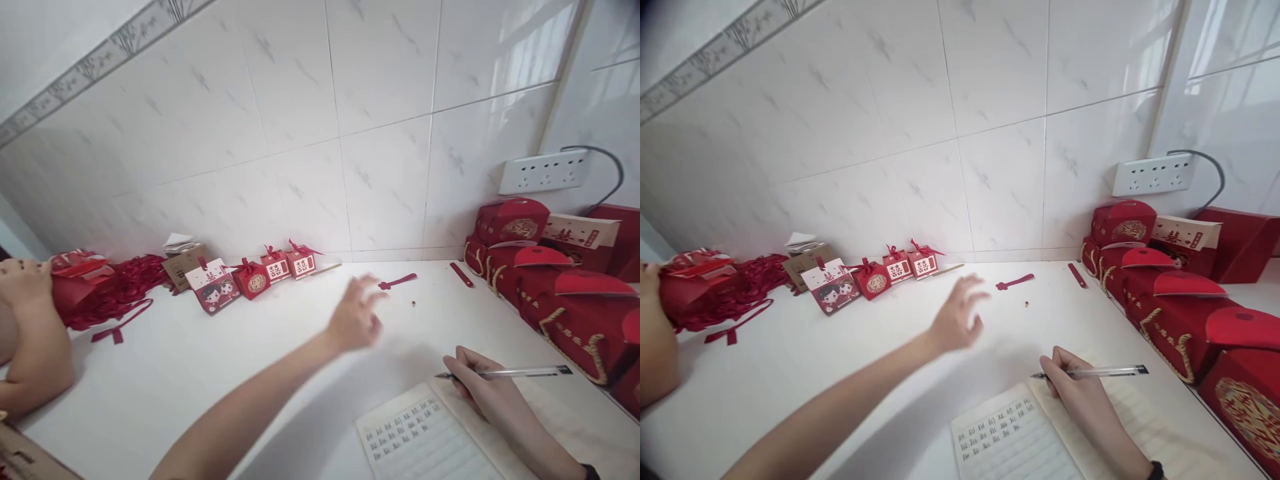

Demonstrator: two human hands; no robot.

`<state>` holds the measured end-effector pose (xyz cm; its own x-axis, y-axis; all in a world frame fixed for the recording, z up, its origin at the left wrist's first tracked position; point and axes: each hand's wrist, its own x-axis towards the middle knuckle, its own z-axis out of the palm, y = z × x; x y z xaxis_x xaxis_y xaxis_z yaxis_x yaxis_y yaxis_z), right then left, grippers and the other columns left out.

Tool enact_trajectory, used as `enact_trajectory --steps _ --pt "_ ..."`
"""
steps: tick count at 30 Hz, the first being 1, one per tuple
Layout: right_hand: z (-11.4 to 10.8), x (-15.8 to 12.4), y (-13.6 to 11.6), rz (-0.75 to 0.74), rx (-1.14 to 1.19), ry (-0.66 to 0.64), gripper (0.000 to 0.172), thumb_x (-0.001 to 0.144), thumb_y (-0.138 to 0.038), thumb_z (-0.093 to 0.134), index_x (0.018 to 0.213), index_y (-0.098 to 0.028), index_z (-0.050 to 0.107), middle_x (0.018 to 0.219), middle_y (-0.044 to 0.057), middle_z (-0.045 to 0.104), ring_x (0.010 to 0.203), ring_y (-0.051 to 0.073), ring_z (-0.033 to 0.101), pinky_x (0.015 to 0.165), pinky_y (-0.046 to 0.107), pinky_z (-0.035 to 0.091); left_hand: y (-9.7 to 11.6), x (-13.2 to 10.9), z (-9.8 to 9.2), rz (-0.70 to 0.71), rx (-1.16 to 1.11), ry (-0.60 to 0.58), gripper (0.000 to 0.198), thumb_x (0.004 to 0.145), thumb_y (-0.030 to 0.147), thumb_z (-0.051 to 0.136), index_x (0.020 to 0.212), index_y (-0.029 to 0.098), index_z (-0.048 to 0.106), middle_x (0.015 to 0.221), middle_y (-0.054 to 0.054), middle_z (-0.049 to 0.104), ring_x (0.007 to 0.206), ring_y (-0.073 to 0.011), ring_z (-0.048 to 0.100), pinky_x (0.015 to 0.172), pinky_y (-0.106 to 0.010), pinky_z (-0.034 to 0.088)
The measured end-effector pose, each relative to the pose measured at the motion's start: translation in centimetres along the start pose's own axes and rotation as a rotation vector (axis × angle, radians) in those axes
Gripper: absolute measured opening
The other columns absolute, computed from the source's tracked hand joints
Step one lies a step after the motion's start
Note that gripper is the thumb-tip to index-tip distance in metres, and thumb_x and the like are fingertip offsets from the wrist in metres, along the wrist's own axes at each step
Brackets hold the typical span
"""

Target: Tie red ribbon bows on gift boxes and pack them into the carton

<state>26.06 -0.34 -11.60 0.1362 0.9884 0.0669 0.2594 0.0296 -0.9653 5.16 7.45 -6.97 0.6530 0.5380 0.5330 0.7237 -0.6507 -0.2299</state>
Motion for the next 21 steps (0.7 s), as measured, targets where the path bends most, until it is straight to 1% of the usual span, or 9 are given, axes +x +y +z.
enact_trajectory --steps 2,3,4,6,8,11,14,16,21 --pt "0.1 0.1 0.1 0.024 0.005 -0.014 0.038 0.067 -0.047 0.052 0.048 -0.021 0.031 0.044 -0.003 0.035 0.039 0.01 0.026 0.038 0.023 0.02 -6.7 -0.1 0.4 -0.301 -0.041 -0.047 0.048 0.069 0.011 0.05 0.117 0.012 0.051 0.135 -0.015 0.043 0.134 -0.0249 0.03 0.112 -0.042 0.026" --pt "0.2 0.2 0.1 0.024 0.003 -0.014 0.038 0.066 -0.047 0.052 0.048 -0.021 0.031 0.044 -0.003 0.034 0.039 0.01 0.026 0.039 0.023 0.02 -9.8 -0.7 0.3 -0.525 -0.018 -0.069 0.051 0.068 0.008 0.051 0.118 0.015 0.05 0.137 -0.012 0.041 0.135 -0.0228 0.029 0.112 -0.038 0.025" --pt "0.3 0.2 0.1 0.026 0.003 -0.017 0.037 0.066 -0.047 0.051 0.047 -0.021 0.031 0.044 -0.003 0.034 0.04 0.01 0.027 0.039 0.023 0.021 -12.5 -1.6 0.0 -0.659 0.019 -0.057 0.054 0.067 0.006 0.052 0.121 0.013 0.047 0.139 -0.014 0.037 0.136 -0.0256 0.026 0.112 -0.04 0.024" --pt "0.5 0.3 0.0 0.039 0.011 -0.027 0.037 0.065 -0.048 0.051 0.047 -0.022 0.031 0.043 -0.003 0.033 0.04 0.01 0.027 0.039 0.023 0.02 -16.8 -4.0 -1.0 -0.884 0.09 -0.02 0.058 0.067 0.007 0.053 0.124 0.004 0.039 0.14 -0.025 0.03 0.136 -0.0345 0.019 0.11 -0.05 0.021" --pt "0.8 0.4 -0.2 0.051 0.023 -0.038 0.039 0.063 -0.05 0.051 0.047 -0.022 0.03 0.041 -0.003 0.032 0.039 0.011 0.027 0.039 0.024 0.021 -19.6 -6.3 -2.0 -1.09 0.145 0.01 0.059 0.069 0.013 0.055 0.122 -0.001 0.036 0.137 -0.032 0.028 0.134 -0.0425 0.019 0.105 -0.058 0.022" --pt "1.2 0.5 -0.4 0.058 0.018 -0.043 0.039 0.063 -0.051 0.051 0.046 -0.022 0.03 0.041 -0.003 0.033 0.04 0.011 0.028 0.04 0.024 0.023 -21.7 -8.8 -2.9 -1.257 0.16 0.002 0.055 0.069 0.024 0.059 0.113 -0.002 0.04 0.126 -0.034 0.037 0.128 -0.0455 0.028 0.101 -0.056 0.027" --pt "1.3 0.6 -0.3 0.053 -0.009 -0.043 0.039 0.063 -0.051 0.05 0.047 -0.022 0.03 0.041 -0.003 0.035 0.041 0.012 0.03 0.042 0.024 0.024 -22.0 -9.8 -2.9 -1.269 0.143 -0.013 0.047 0.068 0.029 0.06 0.105 0.005 0.045 0.117 -0.027 0.046 0.121 -0.0397 0.039 0.102 -0.048 0.031" --pt "1.2 0.6 -0.2 0.045 -0.02 -0.037 0.038 0.063 -0.05 0.05 0.047 -0.022 0.03 0.041 -0.003 0.034 0.042 0.012 0.03 0.042 0.024 0.025 -21.9 -10.1 -2.8 -1.257 0.146 0.009 0.042 0.07 0.032 0.059 0.103 0.011 0.045 0.119 -0.022 0.046 0.122 -0.0365 0.039 0.102 -0.045 0.031" --pt "1.1 0.5 -0.1 0.052 -0.004 -0.041 0.039 0.064 -0.049 0.052 0.047 -0.022 0.03 0.041 -0.003 0.034 0.04 0.011 0.028 0.04 0.024 0.023 -22.1 -10.1 -2.3 -1.324 0.101 0.061 0.056 0.064 0.035 0.065 0.107 0.011 0.038 0.12 -0.023 0.044 0.122 -0.0358 0.04 0.1 -0.044 0.034"
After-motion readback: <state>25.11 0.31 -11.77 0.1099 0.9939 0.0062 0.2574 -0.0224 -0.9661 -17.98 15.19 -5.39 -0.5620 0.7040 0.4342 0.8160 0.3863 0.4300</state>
